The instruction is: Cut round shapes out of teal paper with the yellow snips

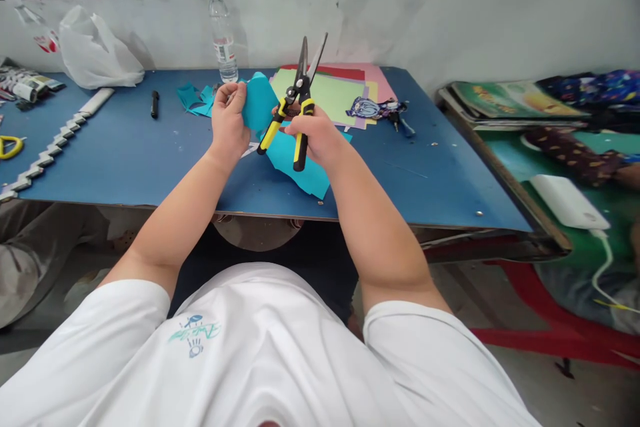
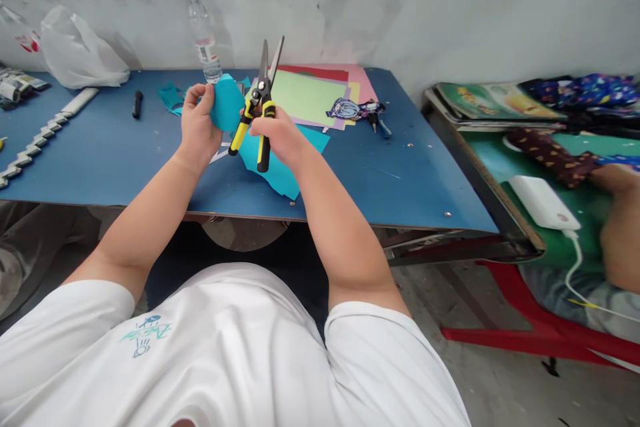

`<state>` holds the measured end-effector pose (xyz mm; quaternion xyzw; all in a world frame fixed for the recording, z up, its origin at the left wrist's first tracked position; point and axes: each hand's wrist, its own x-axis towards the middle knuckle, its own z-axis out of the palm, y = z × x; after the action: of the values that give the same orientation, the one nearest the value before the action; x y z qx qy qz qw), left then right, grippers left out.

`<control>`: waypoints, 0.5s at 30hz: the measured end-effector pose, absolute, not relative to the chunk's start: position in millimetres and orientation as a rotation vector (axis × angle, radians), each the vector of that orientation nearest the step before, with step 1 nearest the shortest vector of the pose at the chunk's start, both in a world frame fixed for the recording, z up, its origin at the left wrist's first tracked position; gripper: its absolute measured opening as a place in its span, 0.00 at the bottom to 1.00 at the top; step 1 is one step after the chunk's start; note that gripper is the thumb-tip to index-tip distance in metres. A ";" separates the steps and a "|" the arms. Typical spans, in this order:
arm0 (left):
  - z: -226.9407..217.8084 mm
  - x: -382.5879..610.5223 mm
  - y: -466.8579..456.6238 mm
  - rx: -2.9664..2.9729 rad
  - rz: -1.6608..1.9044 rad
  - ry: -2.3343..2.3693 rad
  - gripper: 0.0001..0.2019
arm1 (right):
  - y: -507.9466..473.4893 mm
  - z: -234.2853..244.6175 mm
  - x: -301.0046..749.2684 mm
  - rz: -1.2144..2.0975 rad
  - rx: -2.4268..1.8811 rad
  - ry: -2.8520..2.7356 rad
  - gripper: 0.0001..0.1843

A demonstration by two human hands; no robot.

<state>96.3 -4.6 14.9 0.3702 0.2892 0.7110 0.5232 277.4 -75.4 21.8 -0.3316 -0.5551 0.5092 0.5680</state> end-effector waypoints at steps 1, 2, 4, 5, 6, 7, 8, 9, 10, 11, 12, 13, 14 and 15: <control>15.0 97.3 -4.6 0.881 1.688 0.693 0.19 | -73.0 20.4 277.6 1.182 -0.785 -1.298 0.15; 15.5 98.6 -5.3 0.871 1.677 0.687 0.20 | -70.9 19.2 277.7 1.168 -0.790 -1.292 0.15; 17.5 101.4 -9.5 0.851 1.644 0.655 0.21 | -67.9 18.0 278.4 1.147 -0.796 -1.279 0.15; 18.8 102.7 -12.9 0.848 1.607 0.634 0.21 | -67.0 17.8 279.1 1.138 -0.800 -1.272 0.15; 20.2 103.6 -16.8 0.852 1.549 0.609 0.21 | -66.3 17.9 280.0 1.127 -0.805 -1.264 0.16; 21.4 104.2 -21.0 0.861 1.478 0.583 0.21 | -65.9 18.2 281.2 1.114 -0.811 -1.256 0.16; 22.2 104.6 -25.1 0.872 1.402 0.561 0.20 | -65.6 18.5 282.5 1.099 -0.818 -1.249 0.16; 22.4 104.9 -28.7 0.883 1.328 0.548 0.20 | -65.5 18.9 283.9 1.082 -0.825 -1.245 0.15; 22.0 105.0 -31.6 0.896 1.261 0.543 0.20 | -65.6 19.3 285.2 1.066 -0.832 -1.246 0.14; 21.0 105.2 -33.4 0.912 1.211 0.550 0.20 | -65.8 19.7 286.4 1.052 -0.839 -1.252 0.13; 19.4 105.3 -34.1 0.927 1.186 0.570 0.19 | -66.3 20.1 287.3 1.044 -0.848 -1.259 0.13; 17.6 105.3 -33.6 0.939 1.184 0.600 0.18 | -67.1 20.6 287.9 1.048 -0.858 -1.265 0.13; 15.7 105.2 -32.0 0.946 1.205 0.632 0.18 | -68.2 21.3 288.2 1.078 -0.866 -1.266 0.15; 13.9 104.7 -29.5 0.947 1.248 0.661 0.18 | -69.8 22.2 288.2 1.110 -0.875 -1.264 0.16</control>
<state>104.7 -29.5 13.9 0.4183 0.2923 0.5514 0.6600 288.2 -69.8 22.2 -0.3747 -0.5415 0.4756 0.5832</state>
